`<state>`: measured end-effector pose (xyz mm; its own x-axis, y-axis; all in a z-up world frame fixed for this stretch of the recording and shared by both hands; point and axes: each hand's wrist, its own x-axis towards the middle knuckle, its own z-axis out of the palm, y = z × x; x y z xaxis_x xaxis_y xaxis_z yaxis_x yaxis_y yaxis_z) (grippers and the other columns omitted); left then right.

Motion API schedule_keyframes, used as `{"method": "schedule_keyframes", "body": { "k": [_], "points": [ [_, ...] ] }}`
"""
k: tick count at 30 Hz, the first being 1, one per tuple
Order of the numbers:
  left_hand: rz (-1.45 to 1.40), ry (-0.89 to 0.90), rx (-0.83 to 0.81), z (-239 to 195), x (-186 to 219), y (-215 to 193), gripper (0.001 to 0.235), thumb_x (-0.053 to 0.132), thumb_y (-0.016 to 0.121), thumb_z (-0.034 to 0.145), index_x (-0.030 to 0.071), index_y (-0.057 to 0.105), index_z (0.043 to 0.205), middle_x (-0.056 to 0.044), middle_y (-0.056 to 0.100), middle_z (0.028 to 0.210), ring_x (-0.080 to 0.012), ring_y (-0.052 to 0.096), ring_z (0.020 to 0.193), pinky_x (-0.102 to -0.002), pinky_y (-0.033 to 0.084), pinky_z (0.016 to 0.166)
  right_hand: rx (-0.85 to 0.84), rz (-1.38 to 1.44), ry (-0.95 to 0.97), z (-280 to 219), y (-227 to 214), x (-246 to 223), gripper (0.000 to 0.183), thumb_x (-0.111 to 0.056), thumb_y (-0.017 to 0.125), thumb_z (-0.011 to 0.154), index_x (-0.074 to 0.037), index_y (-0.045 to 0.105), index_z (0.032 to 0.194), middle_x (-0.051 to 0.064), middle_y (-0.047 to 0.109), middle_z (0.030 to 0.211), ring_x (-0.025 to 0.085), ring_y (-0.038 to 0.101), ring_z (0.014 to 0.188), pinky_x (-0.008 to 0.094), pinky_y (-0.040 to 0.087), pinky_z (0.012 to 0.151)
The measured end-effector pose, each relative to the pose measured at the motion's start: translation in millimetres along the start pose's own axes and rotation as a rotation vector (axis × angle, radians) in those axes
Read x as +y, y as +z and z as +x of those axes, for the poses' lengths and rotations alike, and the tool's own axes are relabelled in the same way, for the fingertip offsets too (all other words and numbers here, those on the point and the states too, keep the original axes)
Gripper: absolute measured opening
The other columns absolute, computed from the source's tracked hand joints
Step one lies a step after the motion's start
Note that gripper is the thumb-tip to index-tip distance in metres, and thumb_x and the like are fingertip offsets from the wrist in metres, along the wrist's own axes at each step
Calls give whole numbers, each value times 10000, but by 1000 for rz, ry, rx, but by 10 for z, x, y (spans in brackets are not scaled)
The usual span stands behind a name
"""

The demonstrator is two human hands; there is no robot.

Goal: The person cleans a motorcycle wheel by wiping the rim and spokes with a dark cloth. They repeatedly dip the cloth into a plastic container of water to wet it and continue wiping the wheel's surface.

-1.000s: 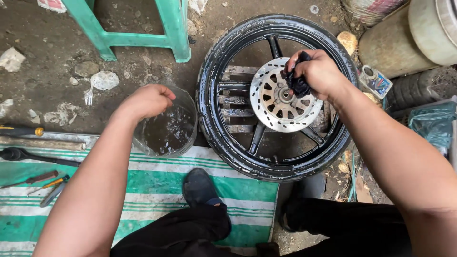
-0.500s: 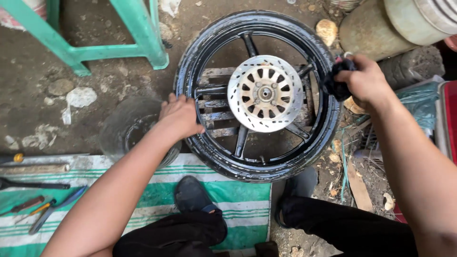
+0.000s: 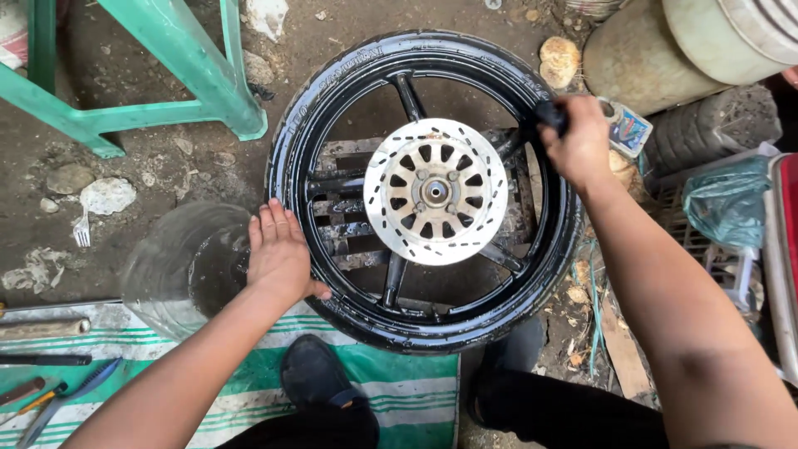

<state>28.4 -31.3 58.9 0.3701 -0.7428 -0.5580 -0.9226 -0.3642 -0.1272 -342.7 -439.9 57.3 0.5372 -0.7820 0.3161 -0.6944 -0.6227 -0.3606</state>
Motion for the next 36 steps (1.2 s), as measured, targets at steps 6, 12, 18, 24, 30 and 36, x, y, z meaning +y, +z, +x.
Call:
{"method": "schedule_keyframes", "body": {
  "k": [6,12,18,24,30,36],
  "points": [
    [90,11,40,73,-59,205,1815,944,990,493,-145,190,1706,-437,92,1794,-564,74,1676,-685,-2,1350,-158,-137,-268,5,193,264,536,-152,914,775,-205,779,1291,65,637,1224,379,670,1205,510,614,1071],
    [86,11,83,74,-68,261,1828,950,979,457,-147,215,1704,-435,121,1795,-559,102,1680,-676,40,1356,-170,151,-499,198,-154,44,470,63,833,795,-171,834,1202,87,767,1233,367,726,1282,493,560,1163],
    [82,4,75,94,-63,305,1835,953,981,455,-150,213,1705,-445,114,1793,-566,119,1677,-653,102,1351,-247,-643,-528,-151,273,306,426,-394,724,946,-370,792,1365,38,561,1355,347,507,1309,466,567,952],
    [84,-2,62,130,-35,310,1848,953,987,436,-157,217,1697,-462,113,1782,-581,116,1671,-655,110,1345,-365,-102,-650,-60,112,-253,228,-312,887,790,-337,826,1008,-7,639,1197,318,629,1159,423,591,979],
    [72,13,76,100,-90,332,1835,978,953,453,-138,218,1710,-443,108,1797,-554,113,1687,-631,117,1350,-324,-473,-542,169,279,-94,98,-342,749,977,-427,793,999,-63,621,1032,207,656,1054,344,627,894],
    [65,22,80,86,-99,326,1840,976,955,450,-137,209,1712,-438,111,1797,-552,104,1687,-638,104,1353,-161,-543,-573,66,375,124,92,-373,715,971,-391,680,888,-53,557,1067,231,554,1133,346,541,889]
  ]
}}
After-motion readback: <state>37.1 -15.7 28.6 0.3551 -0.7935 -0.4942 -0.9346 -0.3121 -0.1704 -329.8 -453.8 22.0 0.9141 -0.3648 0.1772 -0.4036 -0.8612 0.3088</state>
